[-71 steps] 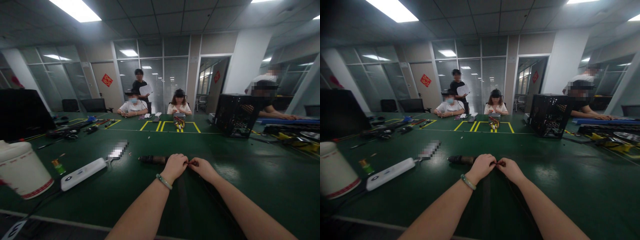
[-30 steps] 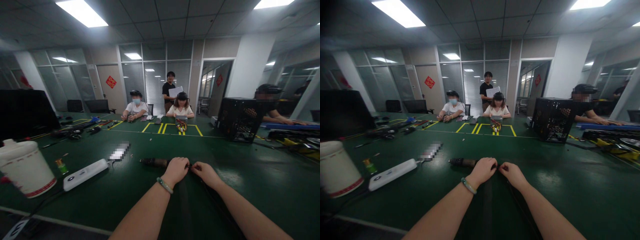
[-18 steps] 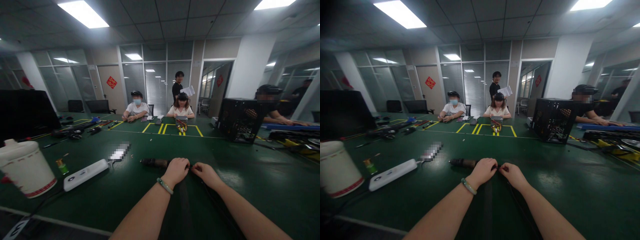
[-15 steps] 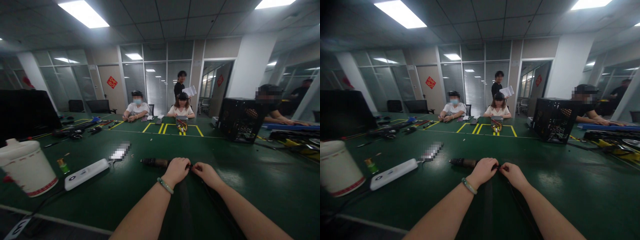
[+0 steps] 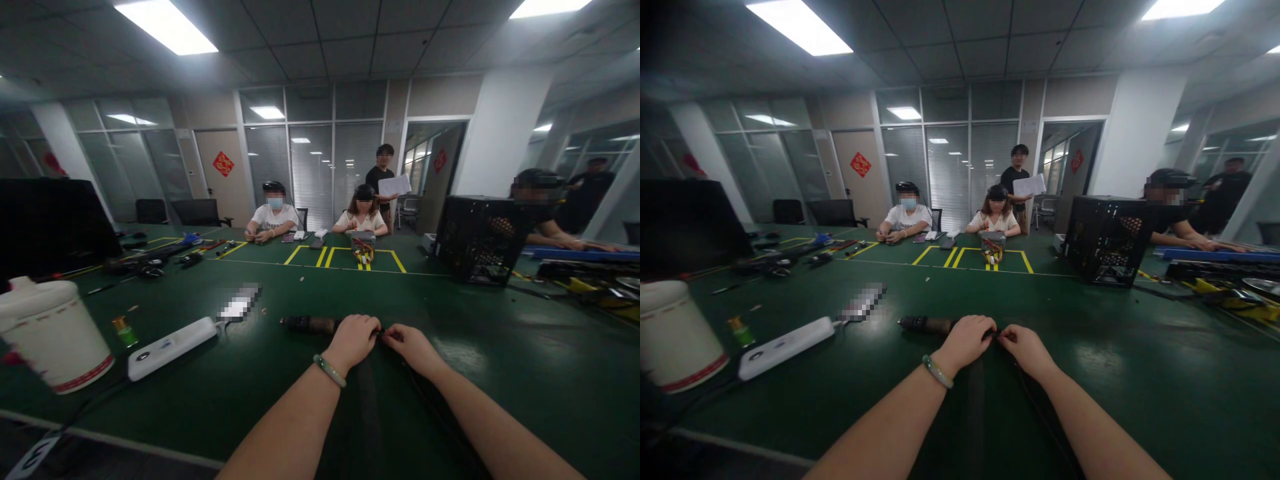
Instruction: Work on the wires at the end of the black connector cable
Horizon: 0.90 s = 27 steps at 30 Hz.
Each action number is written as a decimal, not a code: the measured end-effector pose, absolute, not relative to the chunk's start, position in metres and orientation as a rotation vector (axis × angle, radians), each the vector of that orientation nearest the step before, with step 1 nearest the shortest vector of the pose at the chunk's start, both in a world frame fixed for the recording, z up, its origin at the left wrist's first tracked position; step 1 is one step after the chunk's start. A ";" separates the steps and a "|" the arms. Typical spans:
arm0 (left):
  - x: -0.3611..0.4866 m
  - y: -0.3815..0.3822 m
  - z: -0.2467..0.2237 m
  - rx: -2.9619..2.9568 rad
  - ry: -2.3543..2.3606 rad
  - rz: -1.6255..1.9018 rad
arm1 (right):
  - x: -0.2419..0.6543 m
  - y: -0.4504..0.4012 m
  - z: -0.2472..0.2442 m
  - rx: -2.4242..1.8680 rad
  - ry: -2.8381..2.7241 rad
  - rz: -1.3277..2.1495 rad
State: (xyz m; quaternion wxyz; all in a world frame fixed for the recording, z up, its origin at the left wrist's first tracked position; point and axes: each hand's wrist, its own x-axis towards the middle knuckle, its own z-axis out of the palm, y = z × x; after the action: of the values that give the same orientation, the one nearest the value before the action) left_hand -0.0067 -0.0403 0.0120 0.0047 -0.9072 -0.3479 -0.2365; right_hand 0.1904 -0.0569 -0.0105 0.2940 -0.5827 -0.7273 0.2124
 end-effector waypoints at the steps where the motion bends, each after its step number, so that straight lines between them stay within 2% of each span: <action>1: -0.007 -0.040 0.012 -2.842 -1.081 -0.737 | 0.191 -0.057 -0.011 -1.557 -1.933 0.568; 27: -0.006 -0.039 0.013 -2.876 -1.116 -0.726 | 0.187 -0.062 -0.004 -1.570 -1.929 0.594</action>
State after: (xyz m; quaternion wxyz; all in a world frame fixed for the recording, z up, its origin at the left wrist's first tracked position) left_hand -0.0060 -0.0393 0.0131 -0.0140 -0.9074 -0.3521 -0.2290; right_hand 0.1874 -0.0620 -0.0045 0.2882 -0.5879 -0.7224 0.2225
